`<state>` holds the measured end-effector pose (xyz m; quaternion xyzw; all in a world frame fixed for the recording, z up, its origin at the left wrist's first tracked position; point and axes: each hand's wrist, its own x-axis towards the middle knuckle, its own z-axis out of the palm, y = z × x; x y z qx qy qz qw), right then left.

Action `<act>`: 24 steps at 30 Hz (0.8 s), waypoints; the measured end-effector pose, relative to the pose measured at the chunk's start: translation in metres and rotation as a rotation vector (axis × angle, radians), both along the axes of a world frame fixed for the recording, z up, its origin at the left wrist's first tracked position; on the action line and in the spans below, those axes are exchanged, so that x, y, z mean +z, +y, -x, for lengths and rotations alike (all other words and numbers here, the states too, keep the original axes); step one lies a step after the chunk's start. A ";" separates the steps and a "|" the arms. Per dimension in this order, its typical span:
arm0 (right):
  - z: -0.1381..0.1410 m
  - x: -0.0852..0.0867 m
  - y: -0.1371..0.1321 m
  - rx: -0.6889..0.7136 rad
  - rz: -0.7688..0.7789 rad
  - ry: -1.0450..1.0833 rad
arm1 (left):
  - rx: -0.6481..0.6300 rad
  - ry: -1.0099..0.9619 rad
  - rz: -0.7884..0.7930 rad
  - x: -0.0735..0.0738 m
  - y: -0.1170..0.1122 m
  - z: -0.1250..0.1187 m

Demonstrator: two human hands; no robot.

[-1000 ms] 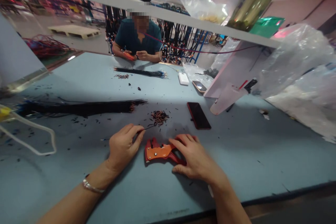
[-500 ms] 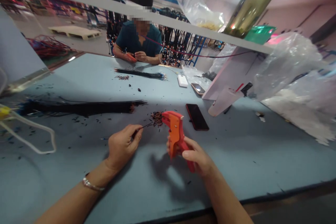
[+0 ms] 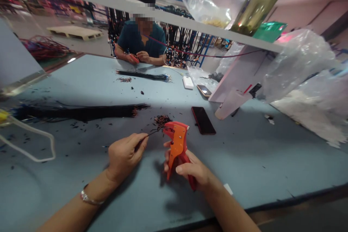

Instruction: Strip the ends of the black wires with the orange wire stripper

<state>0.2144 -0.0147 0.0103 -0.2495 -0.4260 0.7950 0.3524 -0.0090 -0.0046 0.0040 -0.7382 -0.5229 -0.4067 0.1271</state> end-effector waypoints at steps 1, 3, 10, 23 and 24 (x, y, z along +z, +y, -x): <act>-0.003 0.001 0.001 0.009 -0.043 -0.029 | -0.009 -0.028 0.007 -0.001 0.000 0.000; -0.006 0.003 0.003 0.039 -0.108 -0.075 | -0.022 -0.107 0.033 -0.001 0.000 -0.002; -0.003 0.003 0.004 0.049 -0.122 -0.124 | 0.009 -0.106 0.060 0.006 -0.002 -0.007; -0.012 0.008 0.002 -0.035 -0.465 -0.296 | -0.067 -0.287 0.123 0.004 -0.007 -0.009; -0.011 0.010 0.002 -0.096 -0.557 -0.365 | -0.080 -0.330 0.159 0.004 -0.008 -0.009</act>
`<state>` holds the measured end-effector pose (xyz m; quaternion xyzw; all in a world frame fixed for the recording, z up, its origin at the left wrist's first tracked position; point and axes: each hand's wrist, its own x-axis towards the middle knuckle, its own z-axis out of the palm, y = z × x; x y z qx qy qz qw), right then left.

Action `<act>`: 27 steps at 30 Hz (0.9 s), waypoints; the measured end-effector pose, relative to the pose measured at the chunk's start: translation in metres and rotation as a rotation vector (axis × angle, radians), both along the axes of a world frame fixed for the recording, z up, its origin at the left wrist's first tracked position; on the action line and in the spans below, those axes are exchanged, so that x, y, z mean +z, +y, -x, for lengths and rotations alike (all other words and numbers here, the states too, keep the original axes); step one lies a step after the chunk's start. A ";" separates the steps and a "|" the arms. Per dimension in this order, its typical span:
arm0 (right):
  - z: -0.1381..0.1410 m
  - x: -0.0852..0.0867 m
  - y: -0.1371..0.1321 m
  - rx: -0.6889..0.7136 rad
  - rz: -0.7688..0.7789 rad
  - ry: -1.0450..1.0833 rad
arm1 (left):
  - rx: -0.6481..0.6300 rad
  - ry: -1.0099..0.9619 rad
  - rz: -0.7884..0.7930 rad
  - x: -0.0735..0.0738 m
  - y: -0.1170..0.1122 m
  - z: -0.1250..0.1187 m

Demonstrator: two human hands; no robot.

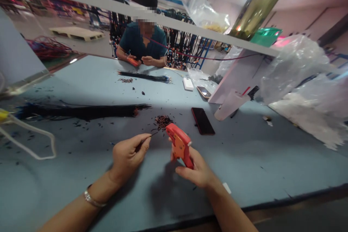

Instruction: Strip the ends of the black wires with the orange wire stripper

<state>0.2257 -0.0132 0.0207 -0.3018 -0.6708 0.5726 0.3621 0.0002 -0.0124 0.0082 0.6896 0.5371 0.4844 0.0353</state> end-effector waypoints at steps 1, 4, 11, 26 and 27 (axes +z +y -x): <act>0.001 0.002 0.000 -0.053 -0.082 -0.053 | -0.018 -0.044 0.039 0.001 -0.001 -0.001; 0.004 0.004 0.001 -0.117 -0.116 -0.138 | -0.076 -0.155 0.147 0.003 -0.001 -0.002; 0.003 -0.008 0.008 -0.078 0.162 0.025 | -0.186 -0.291 0.417 0.008 0.002 -0.011; 0.014 -0.012 -0.001 -0.298 -0.886 -0.546 | -0.339 -0.646 0.601 0.005 -0.003 -0.015; 0.015 -0.014 -0.001 -0.306 -0.902 -0.558 | -0.338 -0.665 0.605 0.005 -0.003 -0.015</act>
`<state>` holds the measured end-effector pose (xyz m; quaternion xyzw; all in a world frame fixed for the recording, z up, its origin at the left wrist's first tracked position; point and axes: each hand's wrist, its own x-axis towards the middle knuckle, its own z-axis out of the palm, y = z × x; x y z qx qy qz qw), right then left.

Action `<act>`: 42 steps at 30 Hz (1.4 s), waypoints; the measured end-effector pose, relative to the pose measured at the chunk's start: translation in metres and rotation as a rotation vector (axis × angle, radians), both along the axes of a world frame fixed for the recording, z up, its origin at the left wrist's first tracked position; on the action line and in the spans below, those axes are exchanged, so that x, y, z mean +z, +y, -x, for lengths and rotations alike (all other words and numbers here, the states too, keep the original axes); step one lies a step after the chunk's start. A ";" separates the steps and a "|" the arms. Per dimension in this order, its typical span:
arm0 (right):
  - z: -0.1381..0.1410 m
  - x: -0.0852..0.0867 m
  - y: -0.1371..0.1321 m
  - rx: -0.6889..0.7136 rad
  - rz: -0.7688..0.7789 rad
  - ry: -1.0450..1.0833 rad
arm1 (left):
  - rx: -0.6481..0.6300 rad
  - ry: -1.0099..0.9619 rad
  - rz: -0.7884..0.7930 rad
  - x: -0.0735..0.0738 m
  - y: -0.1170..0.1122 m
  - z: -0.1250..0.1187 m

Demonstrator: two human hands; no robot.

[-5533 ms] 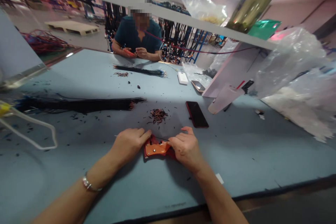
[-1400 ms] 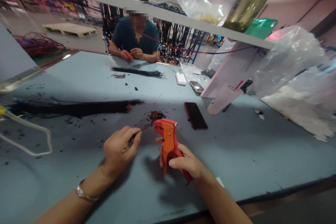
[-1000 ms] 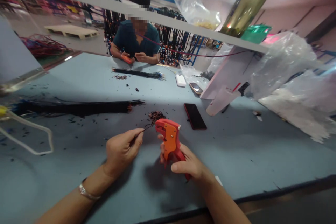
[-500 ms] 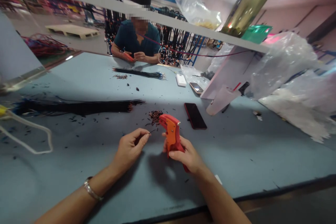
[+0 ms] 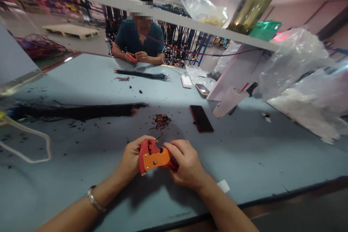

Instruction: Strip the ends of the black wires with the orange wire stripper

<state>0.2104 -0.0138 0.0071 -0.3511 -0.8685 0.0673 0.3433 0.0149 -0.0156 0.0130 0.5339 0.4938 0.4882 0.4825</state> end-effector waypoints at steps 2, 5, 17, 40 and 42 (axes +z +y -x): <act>0.002 -0.001 0.000 -0.011 -0.021 -0.001 | 0.012 -0.025 0.010 -0.001 0.000 0.000; 0.002 0.000 0.000 -0.021 -0.046 0.011 | 0.012 -0.038 0.003 -0.001 0.000 -0.001; -0.002 -0.004 0.000 -0.051 -0.036 0.037 | -0.113 0.014 -0.058 -0.001 -0.002 -0.003; 0.000 0.000 0.003 -0.067 -0.046 -0.004 | -0.144 0.093 -0.068 0.002 -0.002 -0.002; 0.000 -0.001 0.003 -0.059 -0.047 0.002 | -0.143 0.084 -0.071 0.004 -0.002 -0.003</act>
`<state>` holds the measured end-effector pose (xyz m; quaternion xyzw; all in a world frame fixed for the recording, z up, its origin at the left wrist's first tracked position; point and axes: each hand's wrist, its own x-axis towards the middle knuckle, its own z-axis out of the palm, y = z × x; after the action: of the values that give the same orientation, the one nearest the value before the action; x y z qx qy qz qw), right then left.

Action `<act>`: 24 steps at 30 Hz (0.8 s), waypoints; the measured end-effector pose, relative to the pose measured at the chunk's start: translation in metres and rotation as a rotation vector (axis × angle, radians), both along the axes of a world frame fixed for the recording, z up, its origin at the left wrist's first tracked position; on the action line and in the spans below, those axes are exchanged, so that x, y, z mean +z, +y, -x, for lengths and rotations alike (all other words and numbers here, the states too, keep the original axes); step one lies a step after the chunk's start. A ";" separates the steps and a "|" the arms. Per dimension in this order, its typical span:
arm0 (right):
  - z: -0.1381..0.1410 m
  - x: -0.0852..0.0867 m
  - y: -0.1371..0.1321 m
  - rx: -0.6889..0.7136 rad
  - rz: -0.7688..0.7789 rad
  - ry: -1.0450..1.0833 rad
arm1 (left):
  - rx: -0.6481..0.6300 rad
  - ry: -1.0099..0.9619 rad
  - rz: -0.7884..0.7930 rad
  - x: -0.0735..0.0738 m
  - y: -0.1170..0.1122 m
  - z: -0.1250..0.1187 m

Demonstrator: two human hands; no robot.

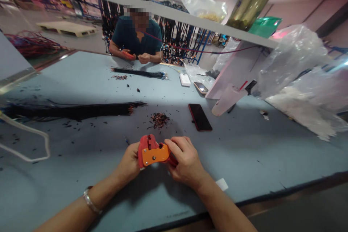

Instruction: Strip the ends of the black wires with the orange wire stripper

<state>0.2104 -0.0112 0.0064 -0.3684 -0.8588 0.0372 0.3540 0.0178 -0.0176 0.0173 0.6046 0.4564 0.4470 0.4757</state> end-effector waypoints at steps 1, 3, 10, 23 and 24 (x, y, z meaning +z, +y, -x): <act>0.000 0.000 0.000 0.004 0.004 0.006 | 0.003 -0.012 0.006 0.001 0.000 -0.001; 0.000 0.000 0.000 0.005 0.014 0.025 | 0.023 -0.038 0.033 0.002 0.000 -0.001; -0.005 0.003 -0.001 -0.030 0.033 0.005 | 0.220 -0.131 0.090 -0.004 0.005 0.004; -0.019 0.022 -0.002 0.177 0.579 0.221 | 0.240 -0.028 0.032 -0.004 0.006 0.007; -0.022 0.026 -0.002 0.212 0.690 0.266 | 0.247 -0.010 0.018 -0.004 0.006 0.008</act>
<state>0.2329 -0.0129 0.0319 -0.3668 -0.7757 0.4081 0.3118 0.0102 -0.0113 0.0130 0.5372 0.5292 0.5011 0.4246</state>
